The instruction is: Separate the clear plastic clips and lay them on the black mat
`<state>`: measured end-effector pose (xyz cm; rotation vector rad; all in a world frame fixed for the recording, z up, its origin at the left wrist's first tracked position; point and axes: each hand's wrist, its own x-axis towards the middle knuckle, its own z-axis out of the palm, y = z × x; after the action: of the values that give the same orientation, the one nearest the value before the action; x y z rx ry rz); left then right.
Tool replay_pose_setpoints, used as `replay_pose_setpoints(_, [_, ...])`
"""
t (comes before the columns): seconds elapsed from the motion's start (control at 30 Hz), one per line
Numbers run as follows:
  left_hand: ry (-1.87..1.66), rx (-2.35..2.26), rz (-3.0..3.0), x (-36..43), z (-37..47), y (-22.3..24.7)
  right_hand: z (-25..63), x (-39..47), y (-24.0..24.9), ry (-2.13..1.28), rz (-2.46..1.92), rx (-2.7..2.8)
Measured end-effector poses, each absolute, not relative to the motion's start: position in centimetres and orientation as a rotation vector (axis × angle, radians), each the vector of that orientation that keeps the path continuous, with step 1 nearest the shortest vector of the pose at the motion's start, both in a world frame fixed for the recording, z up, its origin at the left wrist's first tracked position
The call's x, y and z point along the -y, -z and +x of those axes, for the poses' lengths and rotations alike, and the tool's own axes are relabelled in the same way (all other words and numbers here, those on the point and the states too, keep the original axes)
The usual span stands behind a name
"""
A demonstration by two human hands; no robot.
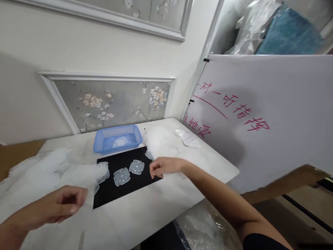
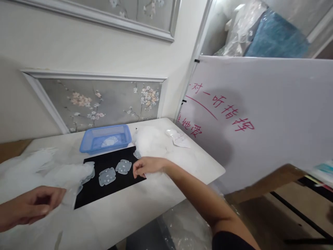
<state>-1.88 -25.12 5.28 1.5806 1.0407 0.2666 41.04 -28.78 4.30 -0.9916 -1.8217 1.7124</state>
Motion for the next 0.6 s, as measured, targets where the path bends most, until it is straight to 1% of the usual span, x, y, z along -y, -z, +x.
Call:
replay_pose_setpoints(0.03, [-0.08,-0.934,1.544,25.4,-0.9,-5.3,40.0,28.7,-3.3,-1.763,-1.001,1.911])
replay_pose_setpoints(0.07, [0.035,-0.858,1.514,25.7,0.0,-5.4,39.0,28.5,-2.4,-1.776,-1.02,1.963])
replay_pose_setpoints(0.1, [0.102,-0.823,1.491,25.9,1.0,-5.4,38.2,28.4,-1.6,-1.756,-1.05,1.977])
replay_pose_setpoints(0.17, [0.11,-0.843,1.478,26.3,2.4,-5.3,37.1,28.0,-0.3,-1.675,-1.132,1.947])
replay_pose_setpoints(0.27, [0.019,-0.958,1.475,26.9,3.6,-4.7,36.3,27.3,1.0,-1.491,-1.285,1.883])
replay_pose_setpoints(0.43, [-0.199,-1.095,1.559,27.3,5.6,-2.2,34.9,25.8,3.1,-1.016,-1.477,1.879])
replay_pose_setpoints(0.5, [-0.284,-1.147,1.638,27.2,6.6,-1.0,34.2,25.4,3.8,-0.909,-1.485,1.873])
replay_pose_setpoints(0.6, [-0.425,-1.189,1.857,26.8,7.9,0.7,33.4,25.2,4.7,-0.836,-1.473,1.902])
